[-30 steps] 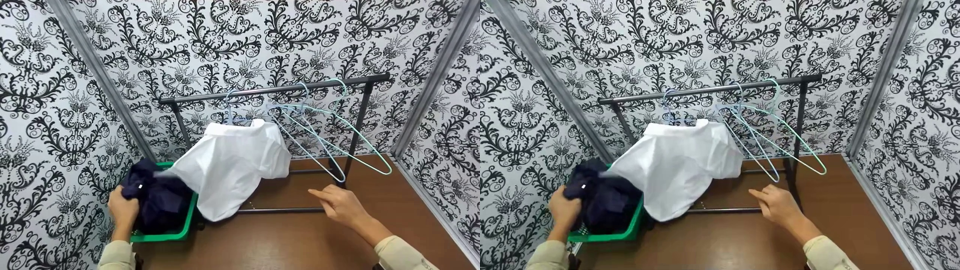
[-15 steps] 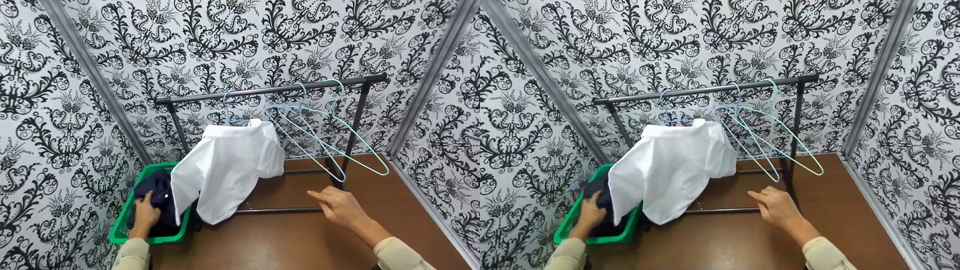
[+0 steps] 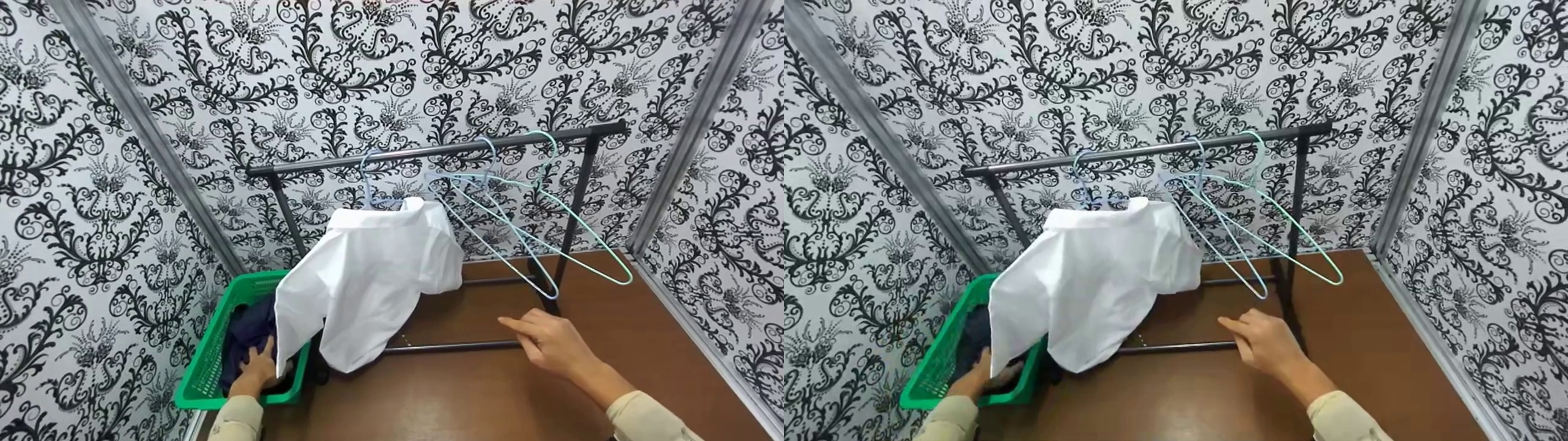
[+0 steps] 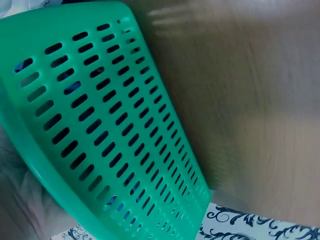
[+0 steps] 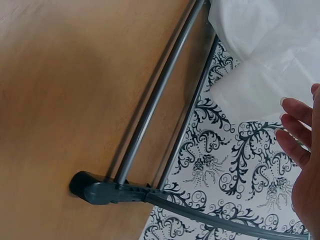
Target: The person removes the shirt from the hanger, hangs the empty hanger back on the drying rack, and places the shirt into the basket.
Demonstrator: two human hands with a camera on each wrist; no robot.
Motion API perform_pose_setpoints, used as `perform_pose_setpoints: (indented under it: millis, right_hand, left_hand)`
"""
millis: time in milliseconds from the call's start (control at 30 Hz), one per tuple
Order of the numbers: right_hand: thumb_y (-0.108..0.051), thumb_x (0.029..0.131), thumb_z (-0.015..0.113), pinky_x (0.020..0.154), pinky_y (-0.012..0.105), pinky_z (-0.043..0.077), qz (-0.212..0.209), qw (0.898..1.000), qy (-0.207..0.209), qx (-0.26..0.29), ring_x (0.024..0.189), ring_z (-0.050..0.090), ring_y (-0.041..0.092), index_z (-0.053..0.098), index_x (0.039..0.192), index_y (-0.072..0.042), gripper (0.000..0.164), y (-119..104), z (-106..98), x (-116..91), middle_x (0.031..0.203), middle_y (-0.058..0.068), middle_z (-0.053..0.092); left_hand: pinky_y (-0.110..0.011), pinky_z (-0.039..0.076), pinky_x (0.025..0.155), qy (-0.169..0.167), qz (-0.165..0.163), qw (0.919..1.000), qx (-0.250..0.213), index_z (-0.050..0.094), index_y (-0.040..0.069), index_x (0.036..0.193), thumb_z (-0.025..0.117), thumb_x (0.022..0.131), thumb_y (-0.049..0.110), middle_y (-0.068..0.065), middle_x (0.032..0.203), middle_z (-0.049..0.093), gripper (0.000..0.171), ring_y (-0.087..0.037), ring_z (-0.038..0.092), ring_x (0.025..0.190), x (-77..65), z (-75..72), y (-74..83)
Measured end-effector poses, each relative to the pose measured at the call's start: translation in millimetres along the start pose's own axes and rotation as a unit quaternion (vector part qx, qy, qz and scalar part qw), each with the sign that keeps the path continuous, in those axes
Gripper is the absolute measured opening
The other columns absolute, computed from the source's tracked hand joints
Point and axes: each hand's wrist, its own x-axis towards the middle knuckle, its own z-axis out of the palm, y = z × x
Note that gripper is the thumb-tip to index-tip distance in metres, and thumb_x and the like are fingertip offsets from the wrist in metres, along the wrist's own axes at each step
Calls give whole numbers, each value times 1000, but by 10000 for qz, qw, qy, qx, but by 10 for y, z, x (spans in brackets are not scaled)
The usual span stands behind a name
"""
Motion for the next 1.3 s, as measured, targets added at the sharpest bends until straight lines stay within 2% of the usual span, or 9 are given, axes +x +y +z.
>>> perform_pose_setpoints:
  millis: [167,267,367,467,600,733,933,1133,1300]
  right_hand:
    - [3,70,76,59,21,47,81,9999,75,63,69,56,5,83,114,-20,50,-16,67,-50,76,-8,64]
    - [4,71,77,59,21,48,141,9999,38,90,69,56,5,83,115,-20,50,-35,98,-57,76,-8,64]
    - [3,72,77,60,22,49,189,9998,1,98,69,57,5,83,115,-20,49,-41,126,-63,76,-8,64]
    - [3,73,76,59,22,48,236,9997,-10,91,69,55,5,83,115,-20,48,-33,151,-87,75,-8,62]
    - [3,74,76,59,22,47,341,9994,58,54,68,54,4,83,114,-20,47,-19,176,-146,75,-8,61]
    - [5,74,77,60,22,48,492,9987,137,87,69,55,3,83,115,-21,49,-17,202,-206,75,-11,61]
    - [7,74,77,61,21,48,522,9984,148,172,70,55,1,84,115,-22,51,-27,221,-285,76,-13,62]
    - [5,73,79,58,20,44,458,9987,175,103,68,49,0,84,114,-21,49,-36,219,-343,74,-12,59]
    - [5,73,80,59,21,46,493,9986,152,84,68,50,1,84,115,-21,48,-47,233,-359,73,-11,59]
  left_hand:
    - [-87,16,119,-262,-85,9994,218,23,-2,165,60,100,54,-51,160,22,94,-70,16,152,-12,37,33]
    - [-88,19,116,-377,-196,9988,241,22,-3,166,62,101,53,-53,158,23,95,-75,20,147,-11,2,67]
    - [-88,20,116,-441,-284,9984,227,19,-4,167,62,100,54,-53,156,23,99,-79,22,144,31,9,33]
    - [-88,26,112,-407,-274,9984,296,20,-6,166,63,99,57,-54,153,26,101,-81,27,139,75,52,-22]
    - [-88,28,112,-296,-280,9989,243,21,-2,167,65,97,58,-53,155,25,102,-83,29,136,108,99,-77]
    - [-88,27,114,-156,-354,9992,86,21,1,167,69,94,54,-53,157,22,103,-85,27,136,116,103,-117]
    - [-87,24,116,-245,-362,9990,68,17,-2,167,69,94,52,-54,157,20,104,-79,24,144,136,104,-152]
    - [-85,24,117,-274,-267,9992,91,15,-2,167,66,96,57,-54,156,19,105,-77,25,145,79,59,-71]
    - [-85,25,117,-258,-396,9988,86,18,-1,167,63,98,49,-53,157,19,96,-81,25,141,-82,-76,135]
